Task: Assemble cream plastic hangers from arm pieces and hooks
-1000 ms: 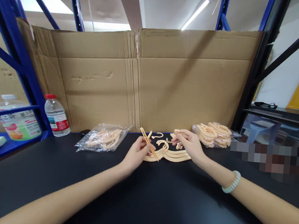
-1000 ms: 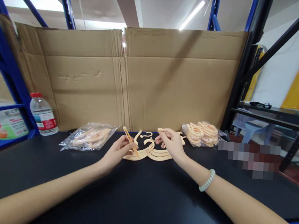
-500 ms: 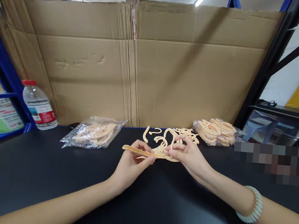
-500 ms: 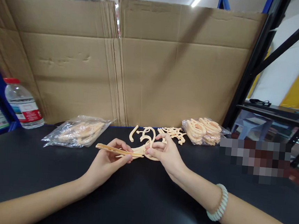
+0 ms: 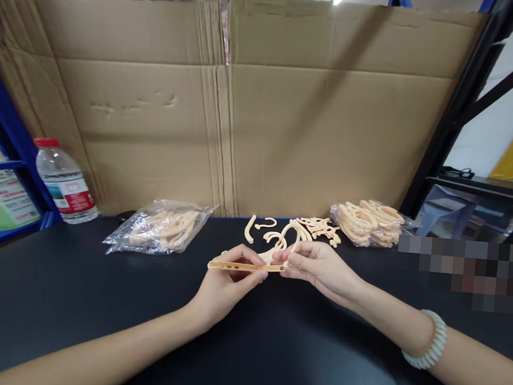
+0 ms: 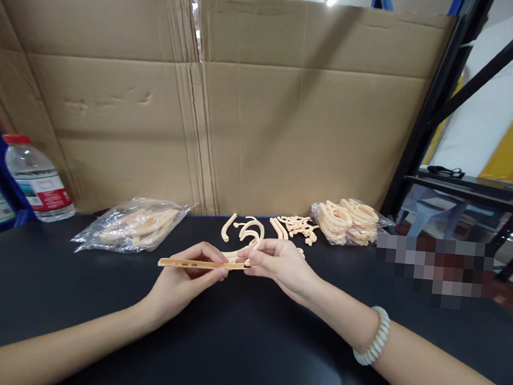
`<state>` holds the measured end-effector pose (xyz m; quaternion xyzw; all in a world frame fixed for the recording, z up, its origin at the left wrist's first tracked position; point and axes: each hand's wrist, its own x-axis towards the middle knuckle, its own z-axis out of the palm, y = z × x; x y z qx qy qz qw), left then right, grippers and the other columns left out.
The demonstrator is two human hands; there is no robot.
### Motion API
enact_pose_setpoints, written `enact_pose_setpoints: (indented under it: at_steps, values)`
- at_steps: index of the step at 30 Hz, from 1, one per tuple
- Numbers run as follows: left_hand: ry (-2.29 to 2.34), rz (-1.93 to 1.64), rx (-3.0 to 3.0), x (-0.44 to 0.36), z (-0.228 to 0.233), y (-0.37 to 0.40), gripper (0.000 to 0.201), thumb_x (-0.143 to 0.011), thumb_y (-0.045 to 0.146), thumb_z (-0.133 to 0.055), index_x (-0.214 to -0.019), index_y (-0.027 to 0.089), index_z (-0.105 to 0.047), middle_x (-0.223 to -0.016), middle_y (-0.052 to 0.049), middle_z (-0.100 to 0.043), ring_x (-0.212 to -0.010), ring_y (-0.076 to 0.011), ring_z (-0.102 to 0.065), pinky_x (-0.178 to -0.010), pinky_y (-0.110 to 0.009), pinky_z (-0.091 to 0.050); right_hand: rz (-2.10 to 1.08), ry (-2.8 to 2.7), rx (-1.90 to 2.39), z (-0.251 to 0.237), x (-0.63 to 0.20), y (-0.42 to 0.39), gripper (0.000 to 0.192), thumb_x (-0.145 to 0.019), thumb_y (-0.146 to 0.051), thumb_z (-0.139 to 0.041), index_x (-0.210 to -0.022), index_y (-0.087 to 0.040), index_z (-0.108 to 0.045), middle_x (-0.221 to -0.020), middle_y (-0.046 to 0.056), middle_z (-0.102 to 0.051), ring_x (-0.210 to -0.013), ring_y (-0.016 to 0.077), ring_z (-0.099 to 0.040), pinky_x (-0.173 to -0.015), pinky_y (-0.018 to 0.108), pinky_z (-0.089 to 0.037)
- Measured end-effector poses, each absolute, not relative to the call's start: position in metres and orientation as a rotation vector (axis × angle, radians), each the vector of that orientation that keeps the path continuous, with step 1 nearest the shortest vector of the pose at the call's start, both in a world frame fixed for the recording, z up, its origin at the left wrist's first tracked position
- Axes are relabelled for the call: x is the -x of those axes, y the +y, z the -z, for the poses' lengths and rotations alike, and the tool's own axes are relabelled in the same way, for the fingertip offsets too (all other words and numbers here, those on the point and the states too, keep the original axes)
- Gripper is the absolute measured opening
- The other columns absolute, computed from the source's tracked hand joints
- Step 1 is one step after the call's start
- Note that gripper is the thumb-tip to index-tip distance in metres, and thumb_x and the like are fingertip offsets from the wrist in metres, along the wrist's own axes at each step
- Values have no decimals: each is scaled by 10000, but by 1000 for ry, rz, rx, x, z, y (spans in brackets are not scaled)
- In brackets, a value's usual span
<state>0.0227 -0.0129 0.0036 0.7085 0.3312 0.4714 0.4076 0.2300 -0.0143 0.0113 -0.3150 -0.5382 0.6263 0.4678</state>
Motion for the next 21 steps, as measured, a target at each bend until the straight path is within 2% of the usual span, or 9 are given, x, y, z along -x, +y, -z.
enact_pose_setpoints:
  at_steps: [10, 14, 21]
  values:
    - [835, -1225, -1878, -21, -1, -13, 149, -750, 294, -713, -739, 185, -613, -741, -20, -626, -678, -167, -619, -593, -276, -513, -1608, -1336, 816, -12, -230, -17, 271, -723, -386, -755, -797, -138, -672, -972, 84, -703, -883, 189, -686, -800, 334, -558]
    - [855, -1222, -1870, -21, 0, -14, 160, -753, 305, -711, -734, 184, -608, -729, -19, -614, -665, -164, -613, -580, -273, -508, -1629, -1321, 828, -14, -230, -16, 265, -713, -370, -765, -787, -131, -677, -920, 76, -709, -860, 184, -690, -783, 318, -561]
    - [846, -1224, -1848, -22, -1, -15, 168, -753, 311, -709, -730, 187, -597, -720, -17, -626, -658, -165, -619, -585, -274, -506, -1671, -1291, 803, -11, -232, -14, 261, -701, -353, -777, -754, -129, -654, -956, 86, -712, -885, 194, -693, -833, 341, -547]
